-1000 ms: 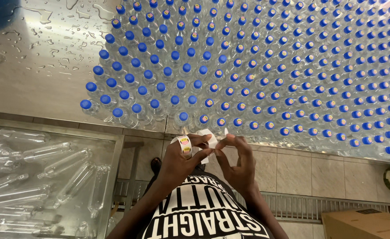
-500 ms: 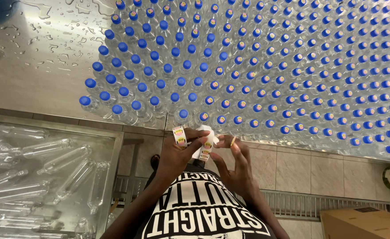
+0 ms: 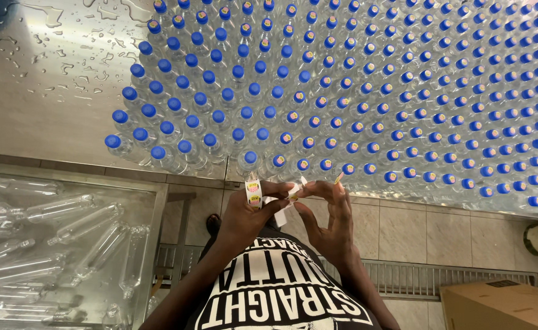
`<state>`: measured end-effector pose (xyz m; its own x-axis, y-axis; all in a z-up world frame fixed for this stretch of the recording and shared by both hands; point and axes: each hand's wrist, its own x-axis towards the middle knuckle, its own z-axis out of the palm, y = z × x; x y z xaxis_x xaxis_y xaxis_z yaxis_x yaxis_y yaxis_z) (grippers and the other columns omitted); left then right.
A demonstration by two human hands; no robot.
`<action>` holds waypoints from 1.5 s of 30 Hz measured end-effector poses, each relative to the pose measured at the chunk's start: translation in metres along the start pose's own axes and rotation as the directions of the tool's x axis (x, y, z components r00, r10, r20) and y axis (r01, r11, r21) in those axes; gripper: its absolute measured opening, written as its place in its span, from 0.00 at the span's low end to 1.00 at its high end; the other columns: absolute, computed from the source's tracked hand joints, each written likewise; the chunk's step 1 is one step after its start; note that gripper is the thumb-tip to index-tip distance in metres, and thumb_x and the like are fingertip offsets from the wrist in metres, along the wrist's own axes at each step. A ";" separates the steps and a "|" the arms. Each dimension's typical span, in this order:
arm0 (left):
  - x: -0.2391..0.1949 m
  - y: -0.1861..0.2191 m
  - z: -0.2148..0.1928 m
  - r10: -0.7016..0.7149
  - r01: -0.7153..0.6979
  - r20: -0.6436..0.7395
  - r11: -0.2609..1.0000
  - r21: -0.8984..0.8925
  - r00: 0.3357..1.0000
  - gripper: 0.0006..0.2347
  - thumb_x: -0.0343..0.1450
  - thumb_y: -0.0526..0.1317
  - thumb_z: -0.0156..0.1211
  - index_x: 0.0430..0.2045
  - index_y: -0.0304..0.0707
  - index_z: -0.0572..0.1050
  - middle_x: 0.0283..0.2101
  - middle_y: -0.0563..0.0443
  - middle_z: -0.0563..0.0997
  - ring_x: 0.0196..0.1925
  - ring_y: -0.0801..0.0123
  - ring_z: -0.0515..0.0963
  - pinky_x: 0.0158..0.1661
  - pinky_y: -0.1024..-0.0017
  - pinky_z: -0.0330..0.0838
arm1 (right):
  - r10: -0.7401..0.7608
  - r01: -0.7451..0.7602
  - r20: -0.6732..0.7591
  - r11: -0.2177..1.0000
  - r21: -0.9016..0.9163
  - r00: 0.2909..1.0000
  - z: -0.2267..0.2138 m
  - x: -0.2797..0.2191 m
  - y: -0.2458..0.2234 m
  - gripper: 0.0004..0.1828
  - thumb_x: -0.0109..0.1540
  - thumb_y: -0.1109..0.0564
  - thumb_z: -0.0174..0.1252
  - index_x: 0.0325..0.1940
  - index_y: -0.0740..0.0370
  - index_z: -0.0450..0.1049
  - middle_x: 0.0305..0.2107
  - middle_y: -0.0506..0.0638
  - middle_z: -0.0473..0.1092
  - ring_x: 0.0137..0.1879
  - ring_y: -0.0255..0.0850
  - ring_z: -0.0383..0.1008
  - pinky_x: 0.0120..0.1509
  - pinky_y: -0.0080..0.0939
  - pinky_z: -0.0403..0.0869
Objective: The person stands at a stainless steel table and applies small round stickers to the blue caps of numerous water bottles. They peel stickers from a roll held in their left hand and place them on the bottles using their right hand, working systematically across the rows.
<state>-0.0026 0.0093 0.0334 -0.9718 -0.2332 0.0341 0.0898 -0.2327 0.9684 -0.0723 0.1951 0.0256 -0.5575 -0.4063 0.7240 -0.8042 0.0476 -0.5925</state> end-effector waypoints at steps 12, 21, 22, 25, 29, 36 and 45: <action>-0.001 0.013 0.005 0.053 -0.044 -0.036 0.977 0.207 0.998 0.06 0.72 0.33 0.73 0.41 0.40 0.90 0.39 0.43 0.92 0.48 0.55 0.92 0.53 0.59 0.81 | -0.016 0.016 -0.011 0.998 -0.058 1.000 0.005 0.009 -0.004 0.52 0.61 0.74 0.67 0.84 0.72 0.47 0.44 0.65 0.76 0.49 0.60 0.83 0.52 0.62 0.85; 0.002 0.020 0.004 0.081 -0.070 -0.049 0.980 0.188 0.996 0.05 0.73 0.30 0.70 0.38 0.37 0.90 0.38 0.42 0.91 0.45 0.60 0.91 0.51 0.61 0.81 | -0.052 0.052 0.004 0.989 -0.140 0.999 0.004 0.015 -0.010 0.48 0.62 0.74 0.66 0.83 0.73 0.52 0.45 0.65 0.77 0.50 0.60 0.84 0.52 0.60 0.85; 0.002 0.022 0.005 0.080 -0.070 -0.049 0.980 0.188 0.996 0.05 0.73 0.30 0.70 0.38 0.37 0.90 0.38 0.42 0.91 0.45 0.60 0.91 0.51 0.61 0.81 | -0.051 0.051 0.004 0.989 -0.140 0.999 0.005 0.014 -0.009 0.48 0.62 0.74 0.66 0.83 0.73 0.52 0.45 0.65 0.77 0.50 0.60 0.84 0.52 0.60 0.85; 0.001 0.023 0.007 0.076 -0.066 -0.056 0.983 0.170 0.996 0.05 0.73 0.30 0.71 0.39 0.35 0.90 0.38 0.40 0.91 0.44 0.59 0.91 0.51 0.59 0.81 | -0.052 0.051 -0.002 0.988 -0.147 0.999 0.006 0.012 -0.008 0.47 0.61 0.73 0.67 0.82 0.73 0.53 0.45 0.65 0.77 0.48 0.60 0.84 0.51 0.60 0.85; 0.000 0.016 0.008 0.062 -0.046 -0.063 0.972 0.230 0.996 0.06 0.72 0.31 0.72 0.41 0.37 0.90 0.37 0.40 0.91 0.43 0.58 0.91 0.49 0.60 0.81 | -0.084 0.082 -0.004 0.979 -0.185 0.996 0.004 0.008 -0.005 0.47 0.60 0.75 0.68 0.82 0.72 0.56 0.42 0.64 0.77 0.46 0.59 0.84 0.49 0.59 0.84; 0.002 0.007 0.011 0.010 -0.001 -0.056 0.989 0.149 0.998 0.11 0.69 0.33 0.77 0.45 0.34 0.88 0.37 0.41 0.91 0.44 0.64 0.90 0.51 0.58 0.81 | -0.107 0.097 -0.033 0.970 -0.225 0.994 0.001 0.010 -0.006 0.46 0.60 0.73 0.68 0.81 0.71 0.57 0.41 0.61 0.77 0.46 0.57 0.83 0.51 0.57 0.84; 0.005 0.026 0.007 -0.254 0.236 -0.135 0.962 -0.139 0.958 0.20 0.65 0.35 0.82 0.51 0.29 0.85 0.43 0.39 0.89 0.44 0.66 0.88 0.52 0.60 0.84 | 0.195 -0.163 -0.064 0.929 0.331 0.979 -0.004 -0.001 -0.008 0.45 0.62 0.76 0.63 0.80 0.69 0.51 0.52 0.66 0.70 0.47 0.48 0.80 0.63 0.59 0.80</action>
<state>-0.0064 0.0086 0.0601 -0.9241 -0.2916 -0.2471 -0.1127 -0.4099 0.9051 -0.0658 0.1989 0.0314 -0.7155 -0.3297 0.6159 -0.5882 -0.1914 -0.7858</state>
